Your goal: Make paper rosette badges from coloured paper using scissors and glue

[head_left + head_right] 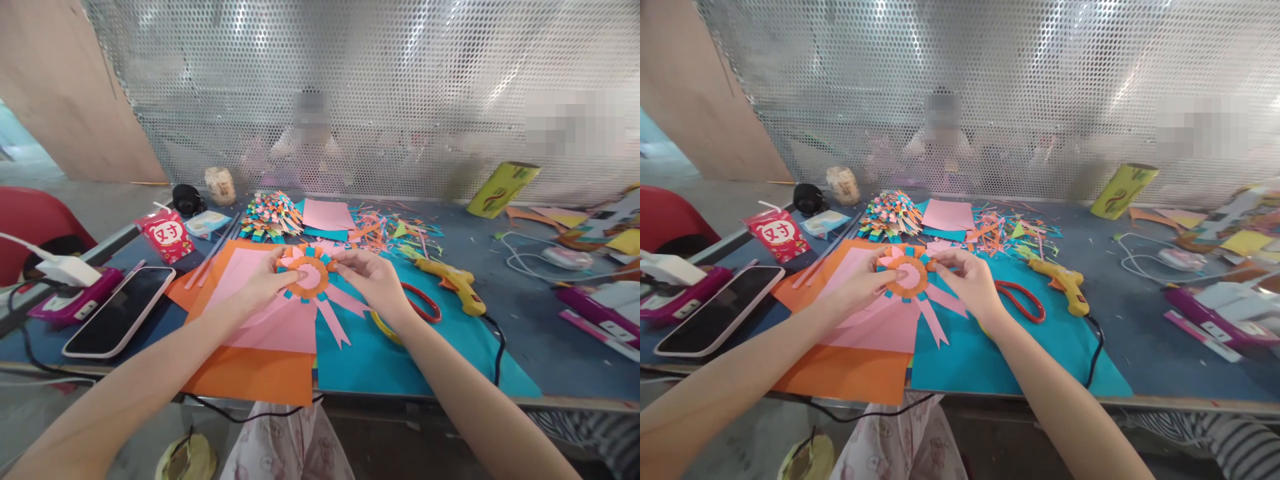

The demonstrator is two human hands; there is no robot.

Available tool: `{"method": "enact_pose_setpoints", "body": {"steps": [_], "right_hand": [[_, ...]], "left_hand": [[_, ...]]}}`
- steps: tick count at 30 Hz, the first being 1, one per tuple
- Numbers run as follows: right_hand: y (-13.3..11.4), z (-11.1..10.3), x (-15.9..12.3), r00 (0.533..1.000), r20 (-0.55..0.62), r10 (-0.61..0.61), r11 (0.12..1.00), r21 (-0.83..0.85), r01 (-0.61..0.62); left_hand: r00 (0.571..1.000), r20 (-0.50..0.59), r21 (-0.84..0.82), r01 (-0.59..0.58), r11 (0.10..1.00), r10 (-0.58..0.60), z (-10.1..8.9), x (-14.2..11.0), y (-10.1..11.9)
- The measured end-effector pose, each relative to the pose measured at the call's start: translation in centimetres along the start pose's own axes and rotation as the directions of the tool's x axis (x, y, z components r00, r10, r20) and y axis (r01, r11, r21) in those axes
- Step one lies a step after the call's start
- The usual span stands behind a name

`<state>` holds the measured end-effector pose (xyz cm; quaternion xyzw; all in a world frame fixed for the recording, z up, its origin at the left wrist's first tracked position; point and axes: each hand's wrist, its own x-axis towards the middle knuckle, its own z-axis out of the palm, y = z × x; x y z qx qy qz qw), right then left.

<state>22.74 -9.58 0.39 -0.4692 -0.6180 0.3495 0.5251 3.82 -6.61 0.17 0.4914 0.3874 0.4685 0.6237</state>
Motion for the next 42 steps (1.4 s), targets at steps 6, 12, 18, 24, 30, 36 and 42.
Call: {"method": "enact_pose_setpoints", "body": {"steps": [6,12,18,24,30,36,42], "right_hand": [[0.3,0.4,0.1,1.000,0.019,0.009,0.999,-0.053,-0.008],[0.9,0.4,0.1,1.000,0.022,-0.021,0.997,-0.080,0.023],[0.8,0.5,0.2,0.999,0.024,-0.042,0.997,-0.061,0.044],[0.2,0.4,0.0,0.998,0.008,-0.054,0.997,-0.047,0.055],[-0.2,-0.2,0.2,0.994,-0.090,-0.065,0.998,-0.029,0.062],[0.1,-0.4,0.2,0.988,-0.153,-0.015,0.998,-0.060,0.006],[0.2,-0.1,0.3,0.997,-0.075,-0.029,0.995,-0.100,0.021]], "left_hand": [[0.998,0.015,0.057,-0.062,0.996,0.061,0.1,-0.2,0.0],[0.993,0.064,0.078,-0.103,0.992,0.098,0.0,-0.2,-0.3],[0.994,0.049,0.052,-0.102,0.993,0.100,0.0,-0.1,-0.4],[0.996,0.037,0.032,-0.084,0.996,0.083,0.2,-0.1,-0.3],[0.999,-0.006,-0.076,-0.044,0.996,0.044,0.2,0.3,-0.3],[1.000,-0.009,-0.123,-0.015,0.992,0.014,-0.1,0.5,-0.5],[0.998,0.002,-0.131,-0.069,0.989,0.070,-0.4,0.8,-0.8]]}}
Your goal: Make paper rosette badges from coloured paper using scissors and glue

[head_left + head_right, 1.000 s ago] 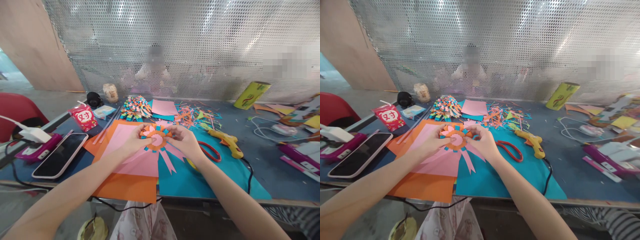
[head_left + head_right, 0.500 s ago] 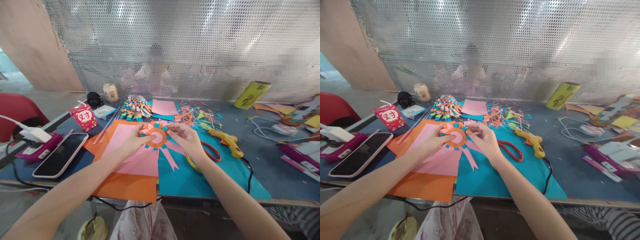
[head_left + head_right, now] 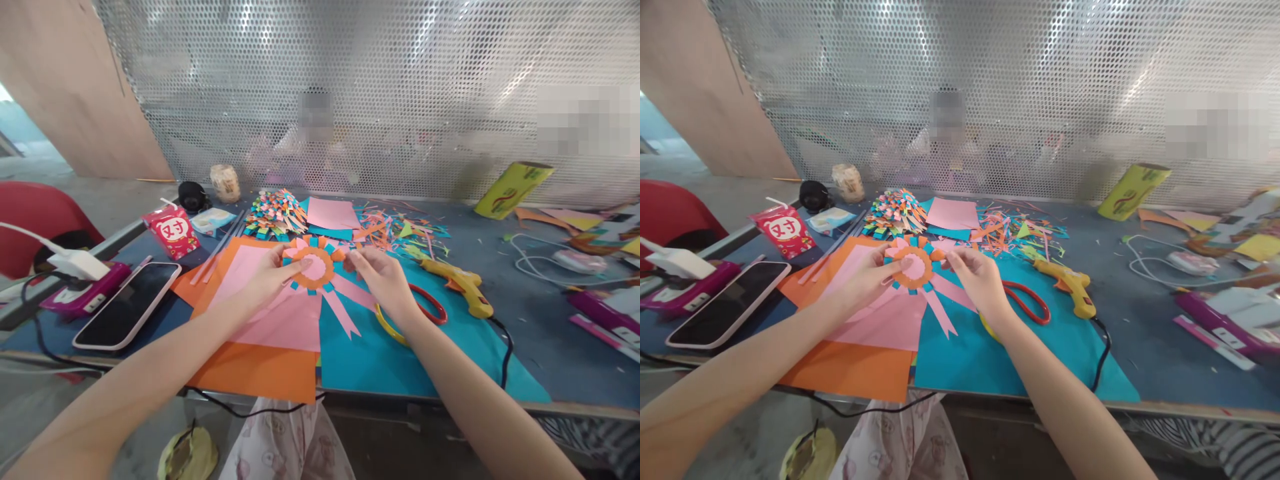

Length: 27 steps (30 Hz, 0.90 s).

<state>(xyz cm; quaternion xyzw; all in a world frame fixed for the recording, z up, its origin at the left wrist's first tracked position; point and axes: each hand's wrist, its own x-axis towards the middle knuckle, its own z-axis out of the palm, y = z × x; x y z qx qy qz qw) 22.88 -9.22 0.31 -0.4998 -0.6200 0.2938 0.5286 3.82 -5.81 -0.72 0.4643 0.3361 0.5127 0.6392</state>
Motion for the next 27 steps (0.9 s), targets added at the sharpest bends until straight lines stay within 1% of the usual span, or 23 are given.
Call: {"method": "enact_pose_setpoints", "body": {"steps": [2,4,6,8,10,16,19,22,27], "right_hand": [[0.20,0.18,-0.03,0.994,0.108,0.021,0.999,-0.052,-0.015],[0.44,0.36,-0.13,0.977,0.204,0.065,0.992,-0.117,-0.042],[0.60,0.48,-0.24,0.966,0.246,0.077,0.986,-0.160,-0.038],[0.56,0.47,-0.31,0.968,0.243,0.061,0.985,-0.170,-0.020],[0.32,0.36,-0.33,0.975,0.212,0.063,0.986,-0.165,-0.028],[-0.15,-0.01,-0.21,0.985,0.124,0.119,0.992,-0.057,-0.112],[0.03,-0.05,-0.05,0.981,0.105,0.164,0.986,-0.033,-0.161],[0.02,0.02,0.10,0.979,0.100,0.175,0.984,0.003,-0.176],[-0.26,0.15,0.12,0.967,0.165,0.195,0.972,0.098,-0.213]], "left_hand": [[1.000,-0.013,0.002,-0.025,1.000,0.025,-0.05,0.07,-0.01],[0.999,-0.024,-0.012,-0.032,0.999,0.031,-0.01,0.07,0.07],[1.000,-0.016,-0.029,-0.027,0.999,0.027,0.09,0.02,0.20],[1.000,-0.004,-0.035,-0.031,0.999,0.031,0.18,-0.03,0.34],[0.999,-0.004,-0.049,-0.042,0.998,0.042,0.21,-0.02,0.44],[1.000,-0.029,-0.177,-0.006,0.984,0.001,-0.23,0.42,0.38],[1.000,-0.008,-0.187,0.002,0.982,-0.003,-0.53,0.67,0.14],[1.000,0.011,-0.189,0.004,0.982,-0.002,-0.72,0.81,-0.11],[0.996,0.089,-0.150,0.019,0.989,-0.006,-0.64,0.63,-0.02]]}}
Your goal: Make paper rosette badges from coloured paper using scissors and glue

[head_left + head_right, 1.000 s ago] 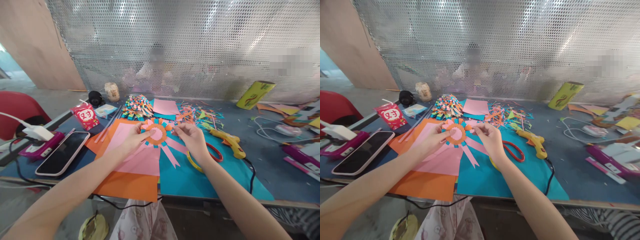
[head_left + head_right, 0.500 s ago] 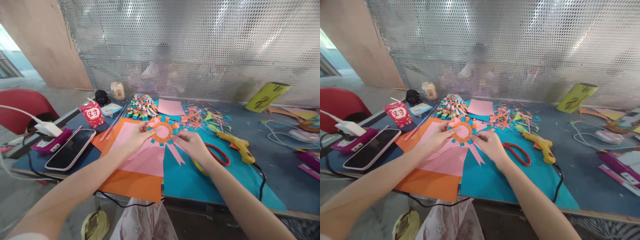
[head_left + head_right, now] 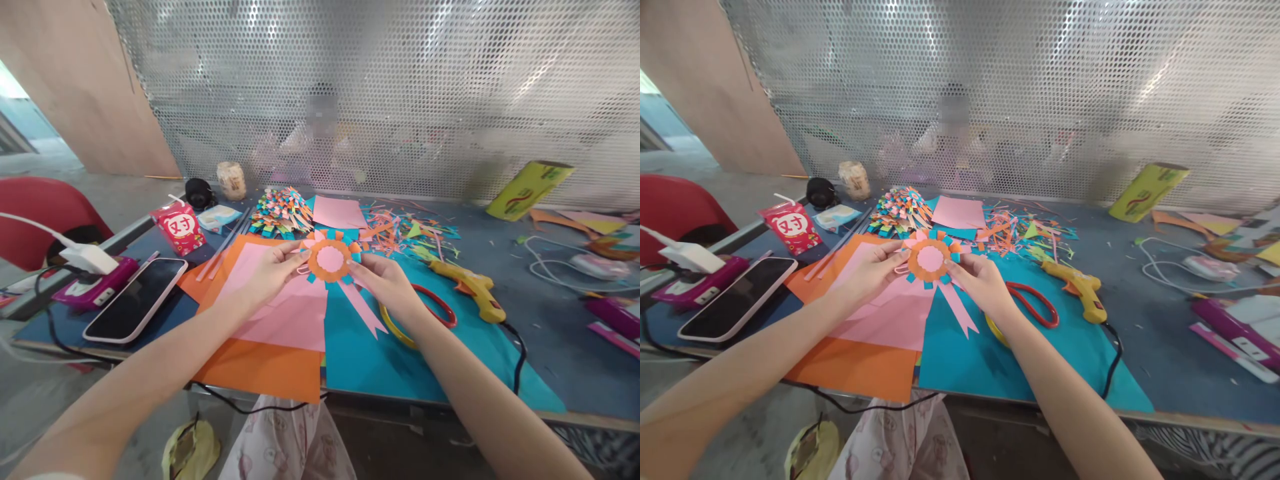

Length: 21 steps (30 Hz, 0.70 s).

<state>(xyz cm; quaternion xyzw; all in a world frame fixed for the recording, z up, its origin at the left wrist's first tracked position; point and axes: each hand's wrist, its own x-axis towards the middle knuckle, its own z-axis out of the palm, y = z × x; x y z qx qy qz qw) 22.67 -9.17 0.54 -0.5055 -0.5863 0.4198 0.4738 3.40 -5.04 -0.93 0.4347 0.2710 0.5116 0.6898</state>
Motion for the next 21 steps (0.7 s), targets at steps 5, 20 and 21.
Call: {"method": "enact_pose_setpoints", "body": {"steps": [5,20,21], "right_hand": [[0.26,-0.19,0.01,0.997,-0.071,-0.035,0.997,-0.065,0.030],[-0.06,-0.34,-0.03,0.980,-0.152,-0.131,0.991,-0.038,0.127],[-0.08,-0.33,-0.05,0.980,-0.149,-0.134,0.991,-0.045,0.128]], "left_hand": [[0.996,-0.005,0.034,0.089,0.995,-0.089,0.41,-0.41,0.48],[0.995,-0.081,0.061,0.058,0.996,-0.053,0.42,-0.64,0.63],[0.995,-0.087,0.044,0.060,0.997,-0.056,0.40,-0.64,0.64]]}}
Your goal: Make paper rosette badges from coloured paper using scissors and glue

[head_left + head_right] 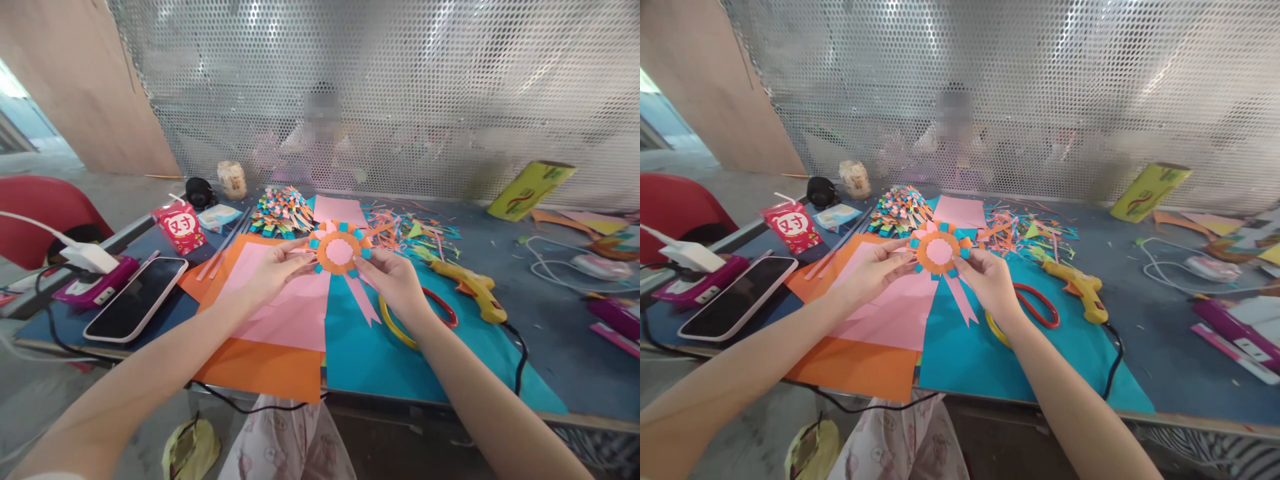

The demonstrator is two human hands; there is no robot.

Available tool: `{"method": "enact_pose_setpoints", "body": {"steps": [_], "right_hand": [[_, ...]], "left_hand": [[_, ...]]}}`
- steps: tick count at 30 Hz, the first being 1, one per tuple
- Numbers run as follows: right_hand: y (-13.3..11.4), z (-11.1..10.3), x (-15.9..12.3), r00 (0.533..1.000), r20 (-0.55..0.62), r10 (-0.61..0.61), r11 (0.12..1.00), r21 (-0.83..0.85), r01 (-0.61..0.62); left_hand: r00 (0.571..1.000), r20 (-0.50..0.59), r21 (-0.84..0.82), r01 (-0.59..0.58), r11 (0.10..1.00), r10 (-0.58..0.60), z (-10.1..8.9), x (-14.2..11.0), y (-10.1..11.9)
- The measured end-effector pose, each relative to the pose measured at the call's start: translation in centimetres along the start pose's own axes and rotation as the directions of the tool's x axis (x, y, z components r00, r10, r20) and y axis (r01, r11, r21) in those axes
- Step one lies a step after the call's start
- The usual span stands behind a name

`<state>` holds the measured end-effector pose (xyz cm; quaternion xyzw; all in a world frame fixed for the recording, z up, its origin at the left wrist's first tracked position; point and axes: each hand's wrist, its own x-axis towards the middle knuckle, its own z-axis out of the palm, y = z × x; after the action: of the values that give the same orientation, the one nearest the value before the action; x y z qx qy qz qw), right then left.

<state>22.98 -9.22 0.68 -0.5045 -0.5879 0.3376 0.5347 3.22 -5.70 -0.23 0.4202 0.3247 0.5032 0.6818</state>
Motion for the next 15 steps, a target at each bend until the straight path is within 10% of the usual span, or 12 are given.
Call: {"method": "enact_pose_setpoints", "body": {"steps": [15], "right_hand": [[0.22,-0.14,0.07,0.997,0.024,0.080,0.997,0.011,-0.080]], "left_hand": [[0.999,0.039,-0.069,-0.012,0.998,0.015,-0.04,0.03,-0.16]]}}
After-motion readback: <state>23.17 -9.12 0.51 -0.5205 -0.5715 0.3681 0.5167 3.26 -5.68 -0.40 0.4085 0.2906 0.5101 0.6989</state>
